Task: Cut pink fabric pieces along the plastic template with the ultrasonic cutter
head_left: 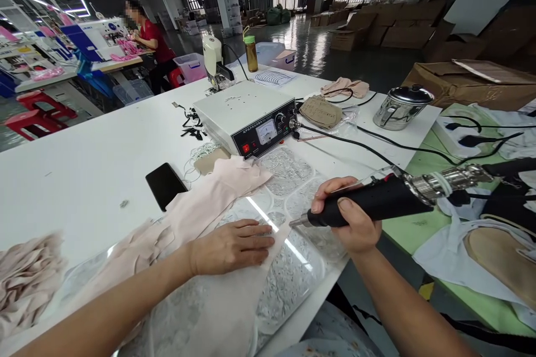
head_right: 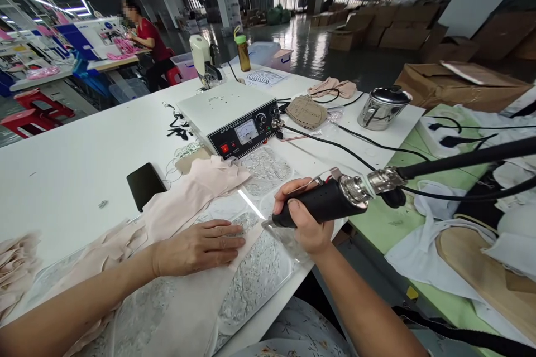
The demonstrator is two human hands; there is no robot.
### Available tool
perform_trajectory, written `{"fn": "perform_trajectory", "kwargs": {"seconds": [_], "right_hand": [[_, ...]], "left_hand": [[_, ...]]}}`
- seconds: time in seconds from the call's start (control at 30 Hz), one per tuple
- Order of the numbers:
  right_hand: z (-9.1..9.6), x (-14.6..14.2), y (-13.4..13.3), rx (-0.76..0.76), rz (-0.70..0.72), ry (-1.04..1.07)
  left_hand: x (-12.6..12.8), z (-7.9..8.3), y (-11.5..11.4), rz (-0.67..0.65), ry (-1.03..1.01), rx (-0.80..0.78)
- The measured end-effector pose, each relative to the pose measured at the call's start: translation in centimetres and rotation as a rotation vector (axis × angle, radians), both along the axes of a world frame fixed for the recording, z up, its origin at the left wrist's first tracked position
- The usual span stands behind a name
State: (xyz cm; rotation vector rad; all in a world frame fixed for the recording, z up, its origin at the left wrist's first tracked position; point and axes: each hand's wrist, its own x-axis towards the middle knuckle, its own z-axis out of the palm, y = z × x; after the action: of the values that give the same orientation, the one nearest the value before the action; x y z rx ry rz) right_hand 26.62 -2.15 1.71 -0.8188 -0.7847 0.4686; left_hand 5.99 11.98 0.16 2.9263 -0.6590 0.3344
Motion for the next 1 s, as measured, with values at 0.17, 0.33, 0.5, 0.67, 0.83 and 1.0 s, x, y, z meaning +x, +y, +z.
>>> {"fn": "perform_trajectory", "kwargs": {"seconds": [0.17,0.33,0.5,0.67,0.83,1.0], "right_hand": [[0.1,-0.1,0.0,-0.004,-0.023,0.004],[-0.1,-0.1,0.1,-0.012,-0.040,0.016],[-0.2,0.0,0.2,-0.014,-0.026,0.015],[-0.1,0.0,0.2,-0.017,-0.022,0.010],[0.0,-0.1,0.1,-0.021,-0.029,0.002],[-0.1,-0.1,0.2,-0.012,-0.031,0.009]], "left_hand": [[0.9,0.9,0.3,-0.005,0.186,-0.030],[1.5,1.4,0.6,-0.001,0.329,-0.110],[1.3,0.8,0.6,0.028,0.328,-0.203],[1.6,0.1,0.0,0.079,0.219,-0.268],[1.7,0.0,-0.3,0.064,0.195,-0.192],[1.0,-0.2,0.1,0.079,0.167,-0.168]]}}
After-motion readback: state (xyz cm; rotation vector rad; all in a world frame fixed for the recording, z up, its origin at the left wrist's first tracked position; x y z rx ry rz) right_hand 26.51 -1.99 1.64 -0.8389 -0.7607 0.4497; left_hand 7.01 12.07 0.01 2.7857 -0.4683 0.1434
